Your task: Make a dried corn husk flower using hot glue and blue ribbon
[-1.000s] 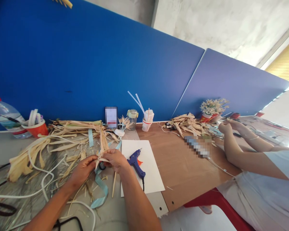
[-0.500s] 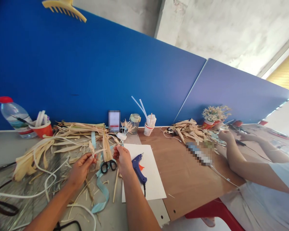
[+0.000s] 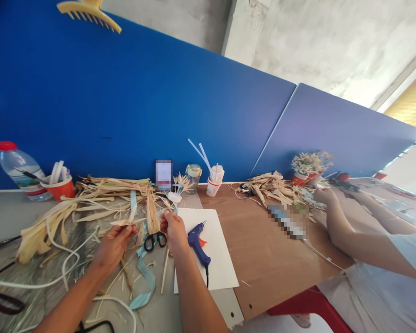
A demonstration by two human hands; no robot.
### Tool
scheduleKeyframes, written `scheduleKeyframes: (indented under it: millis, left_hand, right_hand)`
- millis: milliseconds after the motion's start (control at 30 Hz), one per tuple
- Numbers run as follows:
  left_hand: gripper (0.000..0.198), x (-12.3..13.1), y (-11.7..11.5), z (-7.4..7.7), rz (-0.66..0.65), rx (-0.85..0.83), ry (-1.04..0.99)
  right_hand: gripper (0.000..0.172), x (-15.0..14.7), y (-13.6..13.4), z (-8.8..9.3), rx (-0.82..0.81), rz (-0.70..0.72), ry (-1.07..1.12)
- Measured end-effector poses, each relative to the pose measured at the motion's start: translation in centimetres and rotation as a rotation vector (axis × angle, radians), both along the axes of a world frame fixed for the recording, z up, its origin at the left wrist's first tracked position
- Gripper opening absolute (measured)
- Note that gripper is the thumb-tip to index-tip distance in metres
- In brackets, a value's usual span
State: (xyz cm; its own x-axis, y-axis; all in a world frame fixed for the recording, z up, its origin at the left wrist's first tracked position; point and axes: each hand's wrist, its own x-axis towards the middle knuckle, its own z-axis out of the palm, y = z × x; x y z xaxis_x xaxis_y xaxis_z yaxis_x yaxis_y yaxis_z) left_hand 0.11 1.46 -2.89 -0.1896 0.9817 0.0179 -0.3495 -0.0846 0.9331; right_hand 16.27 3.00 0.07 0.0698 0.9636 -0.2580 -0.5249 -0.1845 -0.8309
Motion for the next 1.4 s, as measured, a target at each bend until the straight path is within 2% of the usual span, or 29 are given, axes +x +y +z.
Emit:
scheduleKeyframes:
  millis: [133, 233, 400, 633, 800, 967, 1200, 1400]
  left_hand:
    - [0.028, 0.0, 0.0, 0.7, 0.004, 0.001, -0.205]
    - [0.026, -0.3, 0.1, 0.8, -0.025, 0.021, -0.251]
    - [0.027, -0.4, 0.2, 0.6, -0.033, 0.041, -0.269]
    - [0.026, -0.2, -0.3, 0.8, -0.062, -0.03, -0.284]
    - [0.021, -0.5, -0.3, 0.6, -0.097, -0.046, -0.279]
    - [0.02, -0.8, -0.1, 0.3, -0.077, -0.059, -0.313]
    - [0.023, -1.0, 0.0, 0.9, -0.069, -0.061, -0.333]
    - [0.027, -1.1, -0.1, 1.4, -0.004, -0.071, -0.416]
  right_hand:
    - [0.019, 0.3, 0.2, -0.2, 0.06, -0.062, -0.125]
    - [0.018, 0.7, 0.5, -0.5, 0.132, -0.151, -0.238]
    - [0.017, 1.1, 1.1, -1.2, 0.149, -0.239, -0.419]
    - [0.016, 1.0, 0.8, -2.0, 0.293, -0.257, -0.779]
    - [0.026, 1.1, 0.6, -2.3, 0.35, -0.191, -1.11]
    - [0.03, 0.8, 0.8, -3.0, 0.379, -0.126, -1.374]
    - [0.03, -0.1, 0.3, -3.1, 0.412, -0.083, -1.357]
    - [0.028, -1.5, -0.8, -2.7, 0.541, -0.019, -1.268]
